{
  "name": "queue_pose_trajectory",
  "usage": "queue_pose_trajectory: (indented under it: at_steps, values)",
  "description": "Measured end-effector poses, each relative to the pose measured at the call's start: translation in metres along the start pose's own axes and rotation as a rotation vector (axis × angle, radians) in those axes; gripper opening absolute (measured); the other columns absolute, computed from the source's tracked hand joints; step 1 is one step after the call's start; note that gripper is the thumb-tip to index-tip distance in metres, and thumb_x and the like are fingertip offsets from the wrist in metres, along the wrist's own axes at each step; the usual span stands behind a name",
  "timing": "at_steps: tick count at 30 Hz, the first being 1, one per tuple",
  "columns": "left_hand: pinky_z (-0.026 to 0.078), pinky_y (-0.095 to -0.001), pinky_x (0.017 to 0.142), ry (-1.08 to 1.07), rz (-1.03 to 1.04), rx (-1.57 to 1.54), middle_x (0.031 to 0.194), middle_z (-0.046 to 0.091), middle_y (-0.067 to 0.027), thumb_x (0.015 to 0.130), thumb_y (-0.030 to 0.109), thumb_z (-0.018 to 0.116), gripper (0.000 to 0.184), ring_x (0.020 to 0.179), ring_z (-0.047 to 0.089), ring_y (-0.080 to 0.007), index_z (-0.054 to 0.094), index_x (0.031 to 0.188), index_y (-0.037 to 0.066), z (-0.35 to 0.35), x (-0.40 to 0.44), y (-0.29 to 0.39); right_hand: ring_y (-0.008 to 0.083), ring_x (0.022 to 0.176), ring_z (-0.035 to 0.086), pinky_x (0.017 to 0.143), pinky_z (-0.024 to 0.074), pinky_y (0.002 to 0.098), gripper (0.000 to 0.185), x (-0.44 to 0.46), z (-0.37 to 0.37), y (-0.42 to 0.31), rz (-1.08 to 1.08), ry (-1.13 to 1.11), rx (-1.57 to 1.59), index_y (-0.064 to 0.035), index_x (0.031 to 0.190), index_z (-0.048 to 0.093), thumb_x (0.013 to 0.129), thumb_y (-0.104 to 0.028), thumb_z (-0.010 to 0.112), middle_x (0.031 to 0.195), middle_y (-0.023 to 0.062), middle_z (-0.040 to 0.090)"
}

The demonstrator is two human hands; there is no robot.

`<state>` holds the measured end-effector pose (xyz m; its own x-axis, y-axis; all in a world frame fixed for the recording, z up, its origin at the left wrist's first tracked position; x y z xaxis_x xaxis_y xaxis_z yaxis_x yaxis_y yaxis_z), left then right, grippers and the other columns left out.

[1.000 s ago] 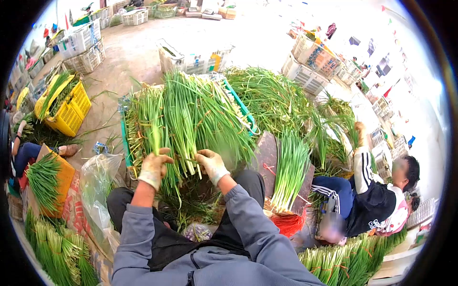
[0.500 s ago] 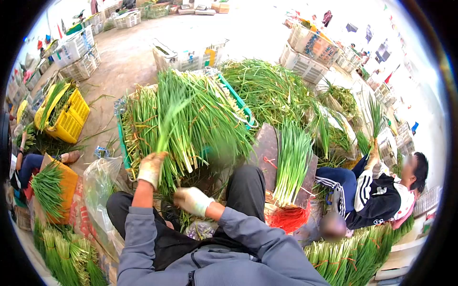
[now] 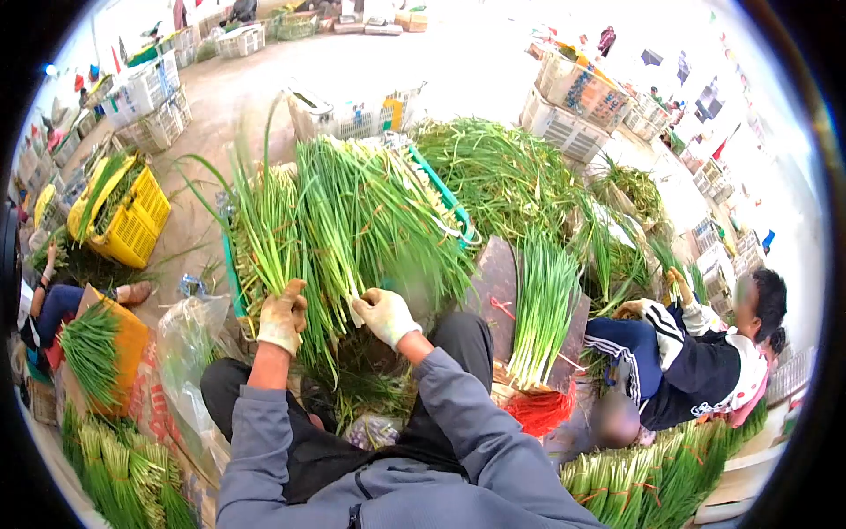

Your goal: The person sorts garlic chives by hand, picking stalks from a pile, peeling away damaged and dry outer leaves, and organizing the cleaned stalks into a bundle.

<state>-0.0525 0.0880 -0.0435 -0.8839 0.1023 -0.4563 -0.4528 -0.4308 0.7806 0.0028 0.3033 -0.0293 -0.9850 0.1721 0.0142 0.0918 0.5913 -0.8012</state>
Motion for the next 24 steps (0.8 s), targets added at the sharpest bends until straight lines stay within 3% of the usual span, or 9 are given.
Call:
queue_pose_trajectory:
  at_steps: [2, 4, 6, 9, 14, 16, 18, 21, 24]
  values:
    - [0.027, -0.0260, 0.038, -0.151, 0.073, 0.225, 0.075, 0.069, -0.0080, 0.088, 0.028, 0.076, 0.027, 0.040, 0.037, -0.0067, 0.065, 0.100, 0.007, 0.018, -0.012, 0.000, 0.0180, 0.058, 0.065, 0.057, 0.0511, 0.0325, 0.035, -0.026, -0.004, -0.006, 0.310, -0.176, 0.441, 0.0001, 0.097, 0.067, 0.091, -0.034, 0.064, 0.071, 0.0098, 0.067]
    - [0.031, -0.0262, 0.039, -0.138, -0.030, 0.328, 0.088, 0.073, -0.0121, 0.087, 0.027, 0.076, 0.030, 0.042, 0.040, -0.0083, 0.066, 0.102, 0.004, 0.029, -0.020, -0.010, 0.0093, 0.053, 0.059, 0.050, 0.0471, 0.0279, 0.033, -0.039, -0.001, -0.012, 0.258, -0.219, 0.400, 0.0001, 0.098, 0.066, 0.092, -0.032, 0.065, 0.069, 0.0050, 0.063]
    - [0.035, -0.0271, 0.040, -0.189, -0.032, 0.423, 0.086, 0.071, -0.0097, 0.086, 0.029, 0.077, 0.033, 0.046, 0.044, -0.0106, 0.066, 0.103, 0.003, 0.039, -0.020, -0.021, 0.0120, 0.065, 0.062, 0.061, 0.0507, 0.0289, 0.035, -0.045, 0.005, -0.019, 0.148, -0.152, 0.314, 0.0012, 0.095, 0.065, 0.087, -0.032, 0.071, 0.074, 0.0076, 0.065]
    - [0.031, -0.0284, 0.041, -0.120, -0.056, 0.420, 0.063, 0.055, -0.0005, 0.085, 0.024, 0.077, 0.023, 0.044, 0.040, -0.0107, 0.064, 0.094, 0.007, 0.040, -0.024, -0.023, 0.0122, 0.075, 0.063, 0.070, 0.0516, 0.0291, 0.037, -0.052, 0.023, -0.021, 0.179, -0.209, 0.356, 0.0016, 0.094, 0.062, 0.083, -0.030, 0.077, 0.078, 0.0089, 0.066]
    - [0.029, -0.0294, 0.039, -0.145, -0.057, 0.320, 0.060, 0.052, 0.0009, 0.087, 0.016, 0.071, 0.014, 0.041, 0.040, -0.0112, 0.062, 0.093, 0.007, 0.023, -0.012, -0.032, 0.0076, 0.060, 0.053, 0.054, 0.0440, 0.0253, 0.034, -0.062, 0.033, -0.027, 0.169, -0.269, 0.446, -0.0013, 0.099, 0.060, 0.083, -0.023, 0.079, 0.075, 0.0019, 0.062]
    - [0.027, -0.0304, 0.038, -0.190, -0.065, 0.276, 0.058, 0.050, 0.0010, 0.088, 0.014, 0.067, 0.009, 0.039, 0.038, -0.0118, 0.061, 0.089, 0.008, 0.024, -0.019, -0.028, 0.0131, 0.076, 0.061, 0.074, 0.0521, 0.0291, 0.035, -0.063, 0.039, -0.023, 0.141, -0.292, 0.346, -0.0001, 0.099, 0.062, 0.082, -0.026, 0.079, 0.087, 0.0055, 0.067]
    - [0.025, -0.0308, 0.037, -0.199, -0.054, 0.298, 0.056, 0.048, 0.0015, 0.089, 0.015, 0.066, 0.010, 0.038, 0.036, -0.0116, 0.060, 0.087, 0.007, 0.025, -0.021, -0.028, 0.0122, 0.070, 0.060, 0.066, 0.0511, 0.0288, 0.032, -0.066, 0.036, -0.025, 0.081, -0.262, 0.292, -0.0011, 0.097, 0.063, 0.085, -0.028, 0.077, 0.082, 0.0040, 0.066]
    - [0.025, -0.0305, 0.037, -0.191, -0.066, 0.391, 0.054, 0.045, 0.0014, 0.090, 0.016, 0.065, 0.012, 0.038, 0.036, -0.0113, 0.058, 0.086, 0.006, 0.025, -0.021, -0.025, 0.0111, 0.055, 0.054, 0.051, 0.0440, 0.0282, 0.036, -0.070, 0.030, -0.018, 0.300, -0.285, 0.458, -0.0011, 0.091, 0.065, 0.089, -0.037, 0.070, 0.070, 0.0019, 0.062]
    - [0.026, -0.0300, 0.037, -0.273, -0.096, 0.385, 0.054, 0.046, 0.0011, 0.090, 0.016, 0.064, 0.012, 0.038, 0.036, -0.0116, 0.058, 0.088, 0.005, 0.029, -0.023, -0.033, 0.0120, 0.062, 0.058, 0.055, 0.0469, 0.0288, 0.050, -0.050, 0.030, 0.005, 0.427, -0.182, 0.503, 0.0023, 0.100, 0.064, 0.088, -0.046, 0.067, 0.081, 0.0065, 0.064]
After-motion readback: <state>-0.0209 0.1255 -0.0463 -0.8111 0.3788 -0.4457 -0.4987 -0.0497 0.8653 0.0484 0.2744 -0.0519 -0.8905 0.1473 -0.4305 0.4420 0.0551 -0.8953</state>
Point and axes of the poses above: each hand's wrist, its own x-axis towards the middle knuckle, its own z-axis out of the palm, y = z × x, the point moved 6 cm from there along x, towards the middle knuckle
